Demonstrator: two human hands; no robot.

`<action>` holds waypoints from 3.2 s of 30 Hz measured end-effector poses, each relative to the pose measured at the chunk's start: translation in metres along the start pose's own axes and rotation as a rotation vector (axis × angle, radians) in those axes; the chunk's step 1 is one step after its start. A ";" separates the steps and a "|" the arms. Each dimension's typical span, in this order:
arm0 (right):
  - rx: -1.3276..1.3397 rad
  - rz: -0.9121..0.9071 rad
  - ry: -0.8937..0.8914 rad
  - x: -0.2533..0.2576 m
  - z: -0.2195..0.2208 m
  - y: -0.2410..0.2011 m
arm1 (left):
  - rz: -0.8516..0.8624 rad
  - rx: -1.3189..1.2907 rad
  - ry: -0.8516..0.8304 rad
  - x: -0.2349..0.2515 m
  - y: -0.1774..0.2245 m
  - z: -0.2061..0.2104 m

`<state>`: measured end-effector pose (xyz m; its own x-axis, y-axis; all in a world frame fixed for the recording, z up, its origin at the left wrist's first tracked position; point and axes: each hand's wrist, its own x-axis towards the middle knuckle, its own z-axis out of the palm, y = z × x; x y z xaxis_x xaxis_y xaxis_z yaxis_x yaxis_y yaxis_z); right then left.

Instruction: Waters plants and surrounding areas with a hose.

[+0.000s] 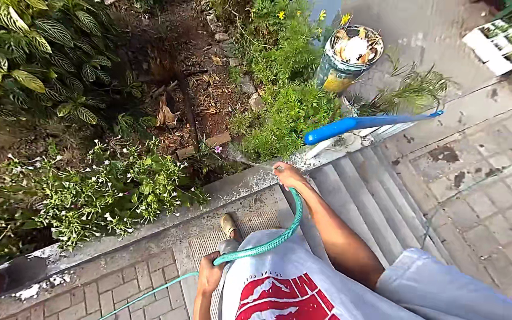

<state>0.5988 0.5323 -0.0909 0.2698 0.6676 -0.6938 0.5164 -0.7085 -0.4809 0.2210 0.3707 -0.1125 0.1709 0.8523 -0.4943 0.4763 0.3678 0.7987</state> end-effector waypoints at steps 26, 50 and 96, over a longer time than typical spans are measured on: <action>-0.130 -0.078 -0.348 0.063 0.084 -0.139 | -0.016 0.001 -0.064 0.053 -0.008 -0.100; -0.175 -0.074 -0.257 0.077 0.083 -0.146 | -0.034 -0.075 -0.064 0.051 -0.015 -0.099; -0.143 -0.209 0.021 -0.208 0.190 -0.028 | 0.273 -0.036 0.102 -0.228 -0.161 -0.083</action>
<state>0.3737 0.3695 -0.0350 0.1613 0.8017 -0.5755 0.6721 -0.5163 -0.5308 0.0341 0.1483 -0.1000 0.2001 0.9540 -0.2234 0.3932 0.1307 0.9101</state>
